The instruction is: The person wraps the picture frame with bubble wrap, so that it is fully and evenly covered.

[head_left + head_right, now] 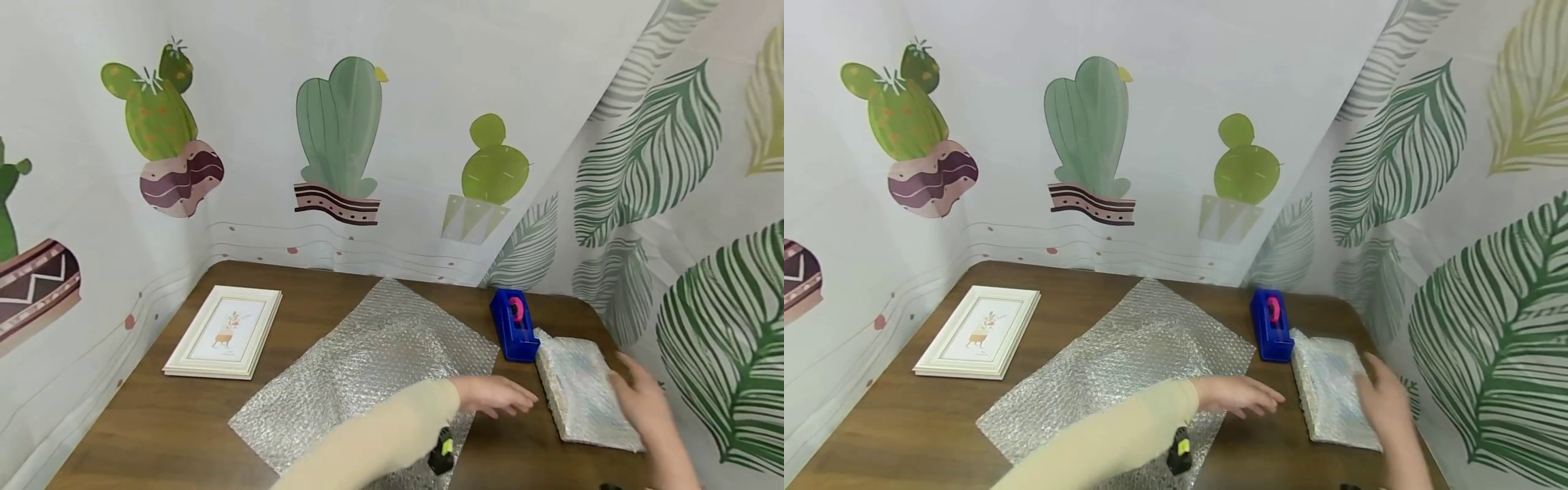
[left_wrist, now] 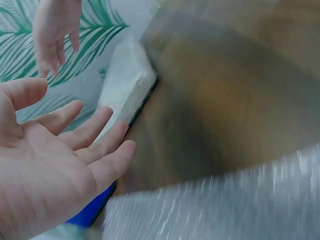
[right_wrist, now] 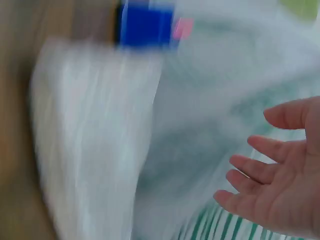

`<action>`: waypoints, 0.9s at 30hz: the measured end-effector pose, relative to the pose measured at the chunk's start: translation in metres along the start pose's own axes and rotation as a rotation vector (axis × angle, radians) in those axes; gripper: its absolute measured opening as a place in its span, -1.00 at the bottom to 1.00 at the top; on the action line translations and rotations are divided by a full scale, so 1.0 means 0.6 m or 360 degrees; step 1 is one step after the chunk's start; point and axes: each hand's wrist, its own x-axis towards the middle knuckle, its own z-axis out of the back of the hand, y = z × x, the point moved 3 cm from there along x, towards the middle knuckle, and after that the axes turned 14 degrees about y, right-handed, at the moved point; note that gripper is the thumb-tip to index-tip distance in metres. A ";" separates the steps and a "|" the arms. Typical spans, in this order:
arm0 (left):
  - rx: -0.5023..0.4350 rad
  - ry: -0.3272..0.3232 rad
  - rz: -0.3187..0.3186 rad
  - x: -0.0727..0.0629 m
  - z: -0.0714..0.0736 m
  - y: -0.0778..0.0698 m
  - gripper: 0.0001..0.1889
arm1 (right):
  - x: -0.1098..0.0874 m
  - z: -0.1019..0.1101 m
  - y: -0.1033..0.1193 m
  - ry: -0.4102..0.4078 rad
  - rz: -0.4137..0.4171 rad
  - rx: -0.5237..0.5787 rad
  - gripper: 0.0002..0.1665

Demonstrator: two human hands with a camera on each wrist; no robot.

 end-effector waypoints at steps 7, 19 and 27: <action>0.0230 -0.0134 -0.0053 -0.101 0.071 0.042 -0.51 | 0.034 -0.101 0.133 -0.0148 0.0576 -0.0081 -0.40; 0.0972 -0.0609 0.0097 -0.310 0.098 0.189 -0.22 | 0.036 -0.283 0.208 0.0336 0.0935 -0.0401 -0.12; 0.1269 -0.0670 0.0255 -0.420 0.072 0.301 0.06 | 0.020 -0.322 0.197 0.0609 0.0827 -0.0633 0.07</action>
